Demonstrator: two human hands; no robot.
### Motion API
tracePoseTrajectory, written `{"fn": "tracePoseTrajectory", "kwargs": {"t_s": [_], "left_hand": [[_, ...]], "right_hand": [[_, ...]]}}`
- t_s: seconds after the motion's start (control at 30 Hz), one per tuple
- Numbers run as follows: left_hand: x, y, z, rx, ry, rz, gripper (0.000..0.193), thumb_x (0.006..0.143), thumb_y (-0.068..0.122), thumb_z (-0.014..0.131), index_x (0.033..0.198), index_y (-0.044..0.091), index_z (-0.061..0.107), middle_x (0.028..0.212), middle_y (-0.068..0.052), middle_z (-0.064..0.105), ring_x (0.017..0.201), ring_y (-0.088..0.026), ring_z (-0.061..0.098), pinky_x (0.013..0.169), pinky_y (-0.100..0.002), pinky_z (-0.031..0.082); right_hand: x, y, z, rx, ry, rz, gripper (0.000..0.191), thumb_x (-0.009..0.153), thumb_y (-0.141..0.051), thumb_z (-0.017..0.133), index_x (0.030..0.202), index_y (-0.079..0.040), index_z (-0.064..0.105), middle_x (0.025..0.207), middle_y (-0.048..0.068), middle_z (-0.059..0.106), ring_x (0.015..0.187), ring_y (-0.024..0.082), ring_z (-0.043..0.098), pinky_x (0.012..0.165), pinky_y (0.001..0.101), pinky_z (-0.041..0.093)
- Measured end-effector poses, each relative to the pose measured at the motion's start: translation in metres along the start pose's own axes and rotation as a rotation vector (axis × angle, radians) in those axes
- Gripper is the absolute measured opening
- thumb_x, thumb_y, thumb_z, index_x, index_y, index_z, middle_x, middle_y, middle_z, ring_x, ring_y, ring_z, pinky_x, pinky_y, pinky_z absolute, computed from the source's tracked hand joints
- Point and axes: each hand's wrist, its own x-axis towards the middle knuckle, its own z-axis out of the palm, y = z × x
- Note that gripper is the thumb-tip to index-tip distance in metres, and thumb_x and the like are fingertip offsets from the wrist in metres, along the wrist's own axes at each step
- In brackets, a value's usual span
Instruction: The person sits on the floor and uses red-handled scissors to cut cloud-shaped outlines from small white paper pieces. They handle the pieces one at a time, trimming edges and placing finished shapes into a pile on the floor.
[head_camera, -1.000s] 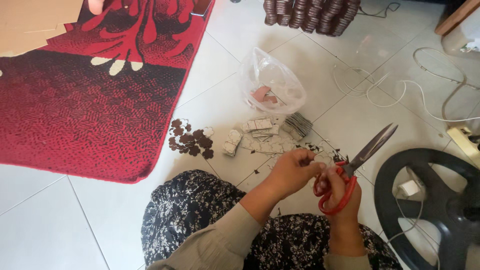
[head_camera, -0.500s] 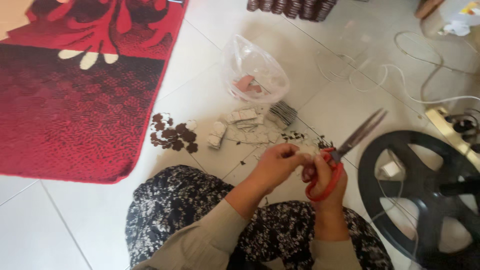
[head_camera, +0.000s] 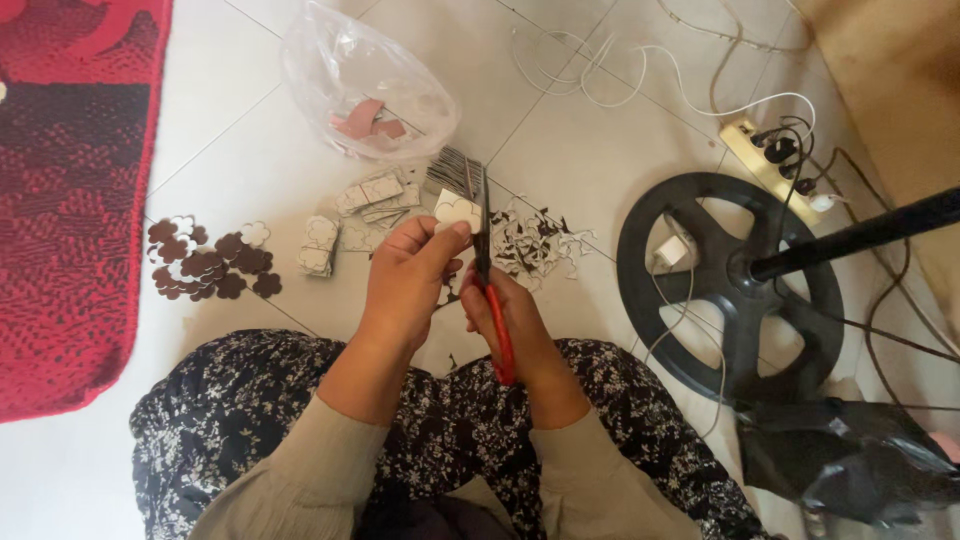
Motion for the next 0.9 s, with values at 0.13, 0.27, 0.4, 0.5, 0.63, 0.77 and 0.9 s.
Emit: {"fn": "tracePoseTrajectory", "kwargs": {"t_s": [0.13, 0.27, 0.4, 0.5, 0.63, 0.77, 0.9], "left_hand": [[-0.006, -0.001, 0.008, -0.125, -0.048, 0.063, 0.01, 0.093, 0.015, 0.07, 0.091, 0.006, 0.065, 0.086, -0.001, 0.07, 0.077, -0.008, 0.062, 0.071, -0.023, 0.052], [-0.011, 0.001, 0.011, -0.104, -0.031, 0.078, 0.011, 0.094, 0.014, 0.07, 0.089, 0.006, 0.064, 0.085, -0.001, 0.069, 0.076, -0.007, 0.061, 0.069, -0.023, 0.05], [-0.011, 0.001, 0.014, -0.11, -0.03, 0.103, 0.013, 0.095, 0.014, 0.071, 0.088, 0.006, 0.063, 0.083, -0.001, 0.068, 0.076, -0.008, 0.06, 0.068, -0.023, 0.049], [-0.011, -0.001, 0.015, -0.128, -0.034, 0.115, 0.014, 0.095, 0.013, 0.071, 0.086, 0.006, 0.063, 0.082, -0.001, 0.068, 0.076, -0.008, 0.061, 0.067, -0.024, 0.049], [-0.011, -0.003, 0.017, -0.118, -0.027, 0.132, 0.013, 0.095, 0.013, 0.072, 0.086, 0.006, 0.064, 0.082, -0.001, 0.069, 0.075, -0.008, 0.059, 0.068, -0.023, 0.048], [-0.013, -0.001, 0.02, -0.113, -0.022, 0.124, 0.012, 0.094, 0.014, 0.071, 0.087, 0.006, 0.066, 0.082, 0.0, 0.069, 0.075, -0.007, 0.059, 0.068, -0.023, 0.048], [-0.012, 0.003, 0.02, -0.097, -0.029, 0.145, 0.012, 0.093, 0.014, 0.072, 0.088, 0.005, 0.066, 0.083, 0.001, 0.069, 0.076, -0.007, 0.06, 0.071, -0.023, 0.05]], "right_hand": [[-0.002, 0.001, 0.001, 0.09, 0.009, -0.027, 0.037, 0.105, -0.04, 0.053, 0.111, -0.004, 0.056, 0.086, -0.001, 0.053, 0.071, 0.008, 0.053, 0.063, 0.024, 0.048], [-0.003, -0.001, 0.0, 0.105, -0.011, -0.055, 0.039, 0.106, -0.042, 0.053, 0.114, -0.003, 0.056, 0.087, -0.001, 0.052, 0.072, 0.008, 0.052, 0.064, 0.0239, 0.048], [-0.003, -0.003, 0.001, 0.097, 0.009, -0.041, 0.039, 0.105, -0.041, 0.053, 0.117, -0.004, 0.056, 0.088, -0.001, 0.052, 0.073, 0.008, 0.052, 0.064, 0.0234, 0.048], [-0.002, -0.002, 0.001, 0.101, 0.017, -0.044, 0.039, 0.105, -0.041, 0.053, 0.116, -0.004, 0.056, 0.089, -0.001, 0.053, 0.073, 0.008, 0.052, 0.063, 0.0233, 0.048], [-0.001, 0.001, 0.002, 0.129, 0.042, -0.036, 0.039, 0.105, -0.041, 0.054, 0.115, -0.003, 0.056, 0.089, -0.001, 0.052, 0.073, 0.008, 0.052, 0.063, 0.0233, 0.048], [-0.002, 0.001, 0.004, 0.137, 0.075, -0.017, 0.039, 0.105, -0.041, 0.054, 0.112, -0.003, 0.057, 0.085, -0.002, 0.052, 0.07, 0.007, 0.051, 0.06, 0.0226, 0.046], [-0.002, -0.001, 0.002, 0.135, 0.073, 0.009, 0.037, 0.104, -0.042, 0.055, 0.11, -0.005, 0.056, 0.082, -0.002, 0.051, 0.066, 0.007, 0.05, 0.057, 0.0215, 0.044]]}}
